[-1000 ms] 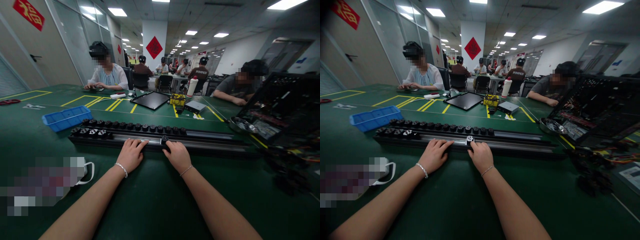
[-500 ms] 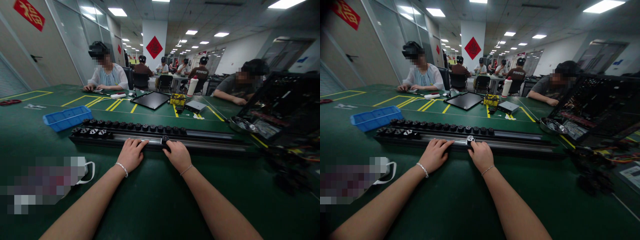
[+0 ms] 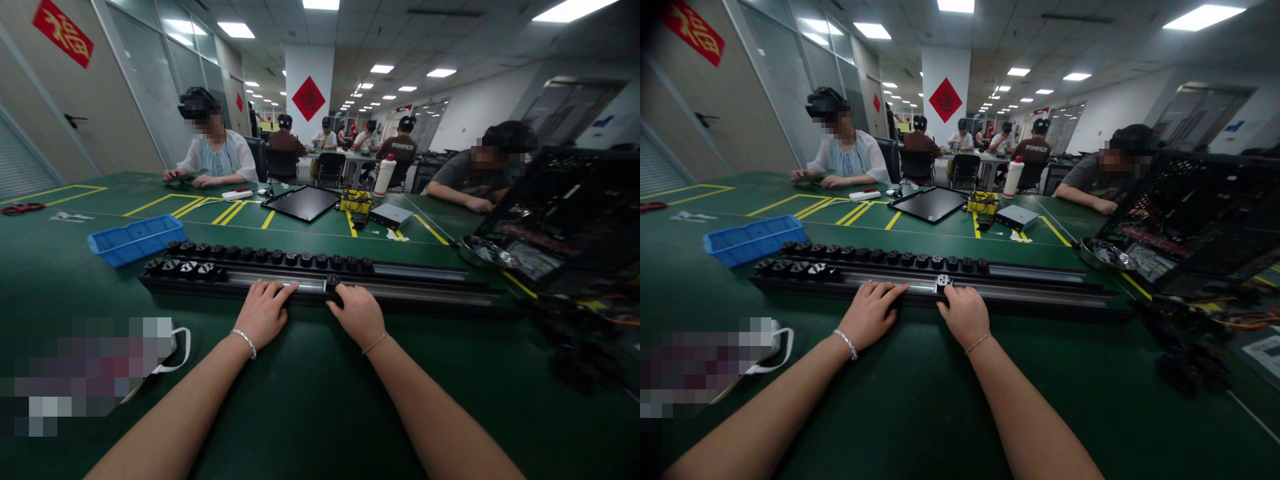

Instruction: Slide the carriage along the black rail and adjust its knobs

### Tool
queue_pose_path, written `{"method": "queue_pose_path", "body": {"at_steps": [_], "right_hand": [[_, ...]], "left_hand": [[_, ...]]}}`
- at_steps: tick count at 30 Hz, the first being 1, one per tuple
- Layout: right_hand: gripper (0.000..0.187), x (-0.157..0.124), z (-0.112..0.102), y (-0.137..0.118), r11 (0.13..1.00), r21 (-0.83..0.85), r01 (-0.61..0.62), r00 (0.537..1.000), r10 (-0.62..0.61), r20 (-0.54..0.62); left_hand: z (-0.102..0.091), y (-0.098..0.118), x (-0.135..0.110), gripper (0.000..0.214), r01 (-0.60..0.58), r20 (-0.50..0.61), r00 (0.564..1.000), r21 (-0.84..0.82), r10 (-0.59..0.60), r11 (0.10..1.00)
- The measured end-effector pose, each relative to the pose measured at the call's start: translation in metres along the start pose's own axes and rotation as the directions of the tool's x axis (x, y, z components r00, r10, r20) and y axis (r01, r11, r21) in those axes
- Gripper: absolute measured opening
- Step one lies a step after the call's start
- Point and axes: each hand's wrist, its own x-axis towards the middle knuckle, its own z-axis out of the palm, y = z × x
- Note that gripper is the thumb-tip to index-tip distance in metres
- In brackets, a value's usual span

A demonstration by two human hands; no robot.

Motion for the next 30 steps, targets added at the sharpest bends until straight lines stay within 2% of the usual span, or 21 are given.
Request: {"method": "queue_pose_path", "body": {"at_steps": [30], "right_hand": [[0.016, -0.0037, -0.0005, 0.0035, 0.999, -0.024, -0.023, 0.999, 0.022, -0.027]], "left_hand": [[0.0004, -0.001, -0.0002, 0.053, -0.001, 0.017, 1.0, 0.002, 0.0, 1.0]]}}
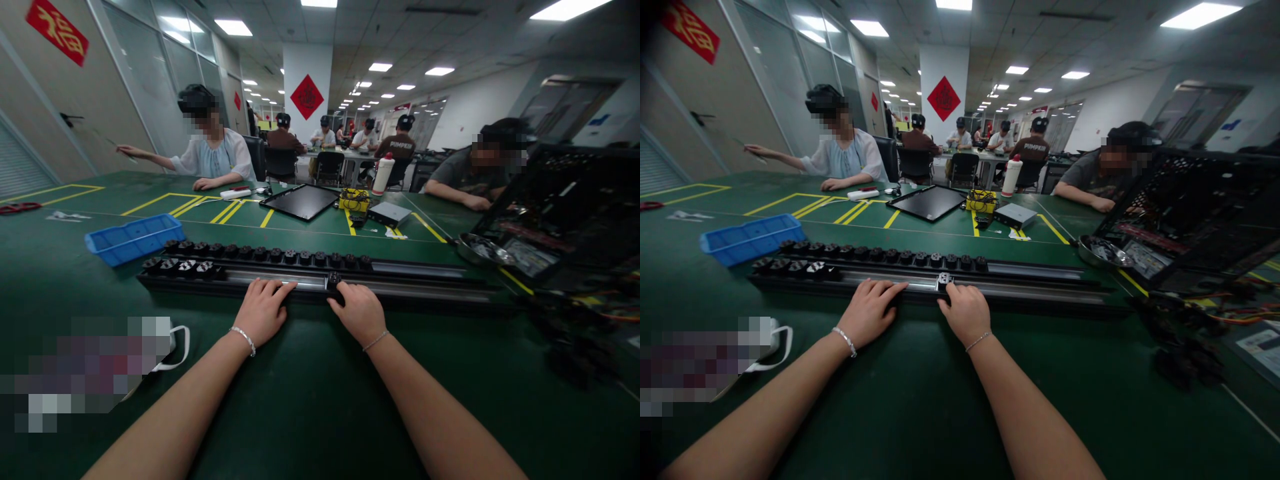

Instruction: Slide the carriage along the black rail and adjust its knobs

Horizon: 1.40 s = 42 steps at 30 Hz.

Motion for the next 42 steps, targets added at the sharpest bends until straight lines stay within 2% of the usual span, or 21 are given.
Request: {"method": "queue_pose_path", "body": {"at_steps": [15, 42], "right_hand": [[0.019, -0.0008, 0.0031, 0.0037, 1.0, -0.021, -0.003, 0.999, 0.002, -0.042], [0.021, -0.0019, -0.0025, 0.0053, 0.998, -0.053, -0.023, 0.999, 0.021, -0.037]], "left_hand": [[-0.0002, 0.001, 0.0, 0.053, 0.003, -0.003, 1.0, -0.001, -0.003, 1.0], [-0.0001, 0.0002, 0.0006, 0.054, 0.003, 0.001, 1.0, 0.011, -0.003, 1.0]]}}
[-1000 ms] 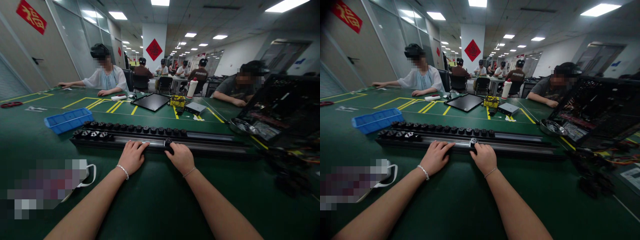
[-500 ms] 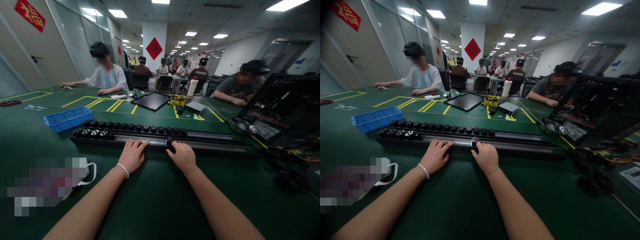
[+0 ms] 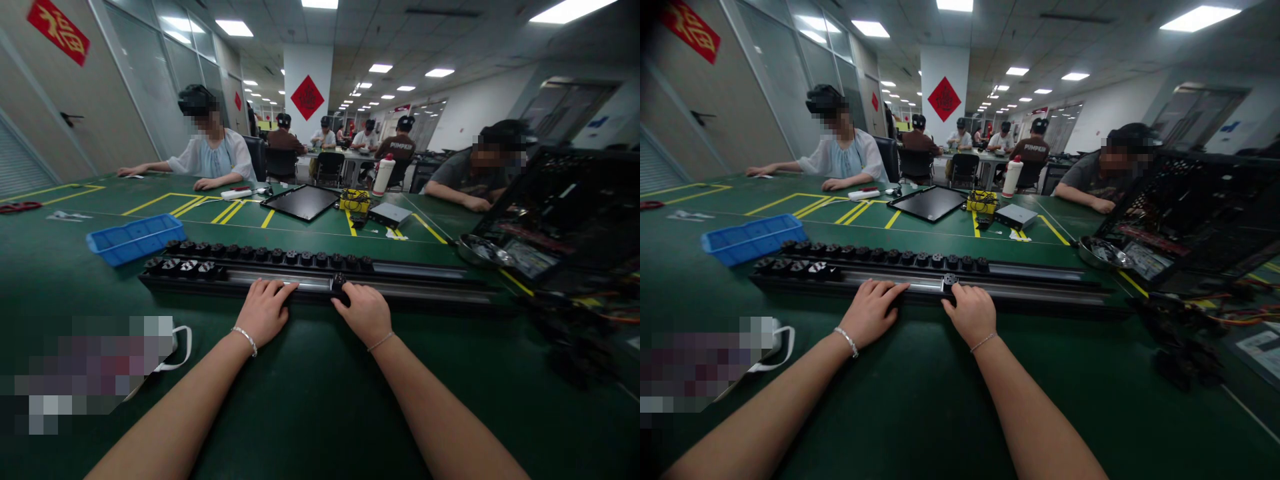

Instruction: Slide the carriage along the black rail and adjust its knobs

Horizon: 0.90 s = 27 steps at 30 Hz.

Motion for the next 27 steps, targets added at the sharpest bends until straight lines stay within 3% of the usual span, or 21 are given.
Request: {"method": "queue_pose_path", "body": {"at_steps": [27], "right_hand": [[0.019, 0.0009, 0.0002, 0.0023, 0.999, 0.039, -0.011, 0.999, 0.01, 0.034]], "left_hand": [[-0.0004, 0.0, -0.0006, 0.054, -0.001, -0.007, 1.0, -0.021, 0.001, 1.0]]}}
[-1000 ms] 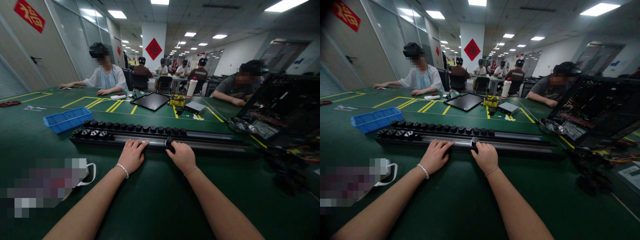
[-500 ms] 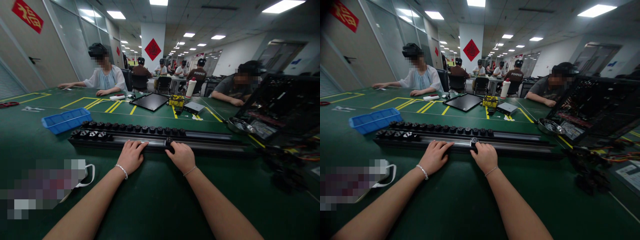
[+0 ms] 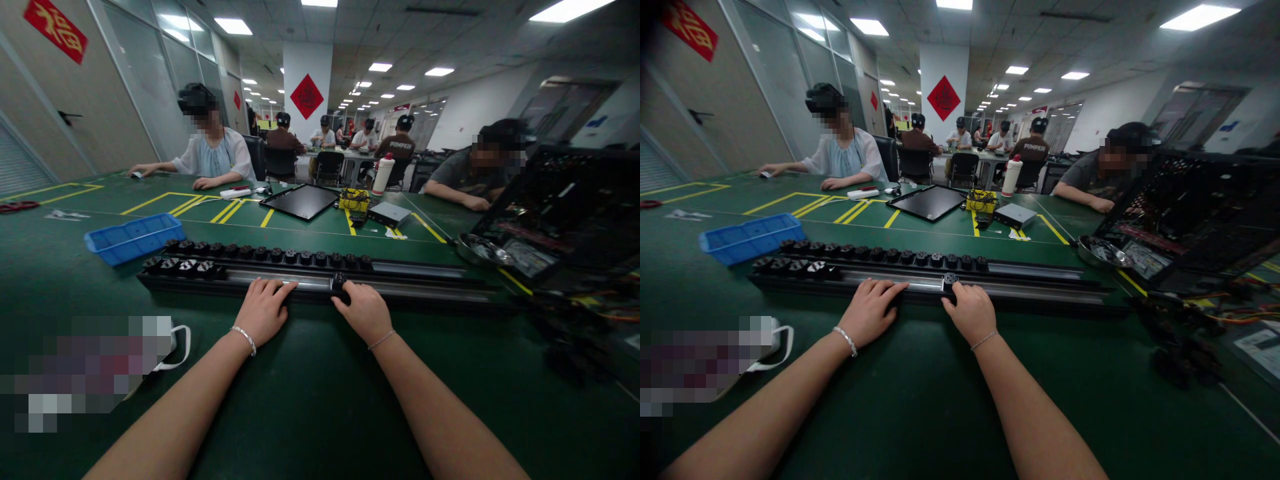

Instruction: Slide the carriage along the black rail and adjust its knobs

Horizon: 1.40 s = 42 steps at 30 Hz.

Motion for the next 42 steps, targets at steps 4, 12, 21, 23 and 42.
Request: {"method": "queue_pose_path", "body": {"at_steps": [4, 12, 21, 23, 42], "right_hand": [[0.019, 0.0, 0.002, 0.001, 1.0, -0.005, -0.002, 1.0, 0.002, -0.007], [0.021, 0.0, 0.0, 0.001, 1.0, -0.011, -0.004, 1.0, 0.004, -0.021], [0.02, 0.001, -0.002, 0.009, 0.999, 0.005, 0.038, 0.999, -0.038, 0.006], [0.02, 0.001, -0.002, 0.01, 1.0, 0.002, 0.031, 1.0, -0.031, 0.005], [0.023, 0.0, 0.003, 0.015, 1.0, 0.014, 0.011, 1.0, -0.011, -0.007]], "left_hand": [[0.001, 0.0, 0.0, 0.054, -0.001, -0.002, 1.0, 0.008, 0.001, 1.0], [0.0, 0.0, 0.0, 0.054, 0.005, 0.011, 1.0, 0.006, -0.005, 1.0], [0.0, 0.0, 0.0, 0.054, 0.009, 0.018, 1.0, 0.007, -0.009, 1.0], [0.001, 0.0, 0.0, 0.053, 0.009, 0.013, 1.0, 0.006, -0.009, 1.0], [0.0, 0.0, 0.0, 0.053, 0.012, 0.015, 1.0, 0.005, -0.012, 1.0]]}}
